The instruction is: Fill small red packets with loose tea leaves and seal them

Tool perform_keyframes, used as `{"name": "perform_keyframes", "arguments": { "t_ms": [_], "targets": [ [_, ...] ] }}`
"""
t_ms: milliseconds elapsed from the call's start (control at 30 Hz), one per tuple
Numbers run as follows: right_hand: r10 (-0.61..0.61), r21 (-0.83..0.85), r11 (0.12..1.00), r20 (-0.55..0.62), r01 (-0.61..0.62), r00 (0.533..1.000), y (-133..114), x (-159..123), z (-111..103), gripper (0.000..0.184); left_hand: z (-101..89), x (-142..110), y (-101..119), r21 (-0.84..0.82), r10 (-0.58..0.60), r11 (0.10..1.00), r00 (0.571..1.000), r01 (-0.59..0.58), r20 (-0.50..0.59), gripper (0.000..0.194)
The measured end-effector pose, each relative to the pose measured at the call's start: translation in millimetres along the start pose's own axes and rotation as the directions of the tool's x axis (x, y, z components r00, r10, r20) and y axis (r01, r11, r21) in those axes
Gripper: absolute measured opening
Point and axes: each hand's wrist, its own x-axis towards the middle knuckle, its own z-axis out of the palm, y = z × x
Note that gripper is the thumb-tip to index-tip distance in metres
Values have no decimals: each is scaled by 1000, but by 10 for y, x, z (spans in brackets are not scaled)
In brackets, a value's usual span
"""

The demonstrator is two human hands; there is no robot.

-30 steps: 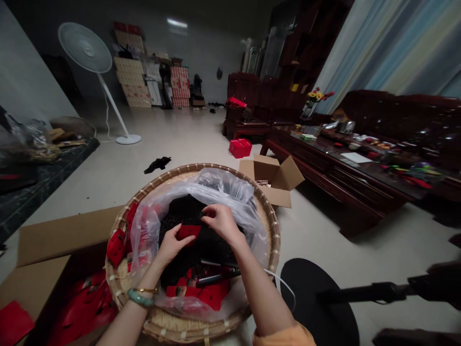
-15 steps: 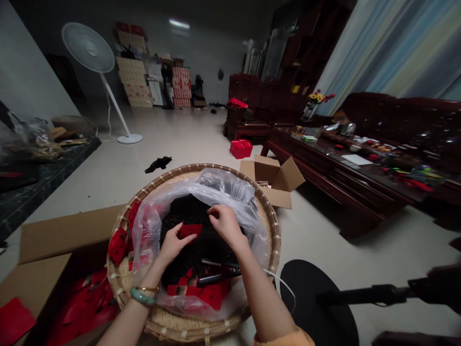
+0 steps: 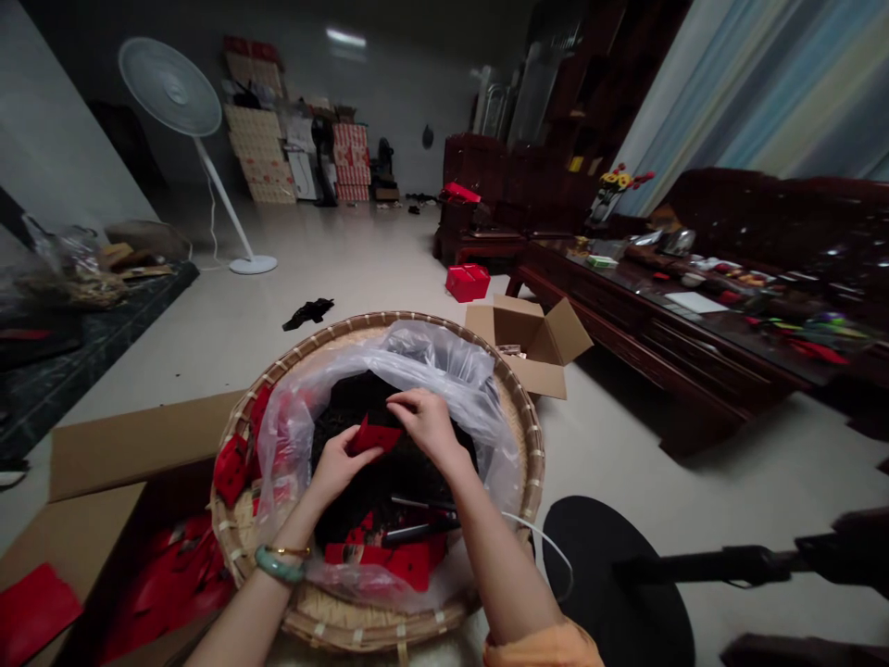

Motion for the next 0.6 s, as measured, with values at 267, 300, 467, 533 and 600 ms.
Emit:
{"name": "perform_keyframes", "arguments": {
  "t_ms": [267, 300, 467, 533, 600],
  "targets": [
    [78, -27, 997, 88, -75, 993, 95, -145, 14, 33, 73, -47, 53, -199, -80, 976, 996, 85, 30, 44],
    [110, -5, 994, 104, -110, 988, 82, -155, 66, 32, 78, -57, 82, -235, -96, 966, 994, 106, 55, 47],
    [246, 149, 952, 154, -269, 957, 85, -148, 244, 19, 27, -58, 234, -381, -198, 902, 979, 201, 49, 49],
    [261, 181, 938, 191, -295, 946, 113, -142, 260, 23, -2, -37, 252, -380, -206, 904, 978, 196, 14, 46],
    [284, 202, 924, 206, -324, 937, 142, -144, 265, 25, -10, -20, 237, -375, -194, 909, 981, 181, 4, 42]
  ]
}}
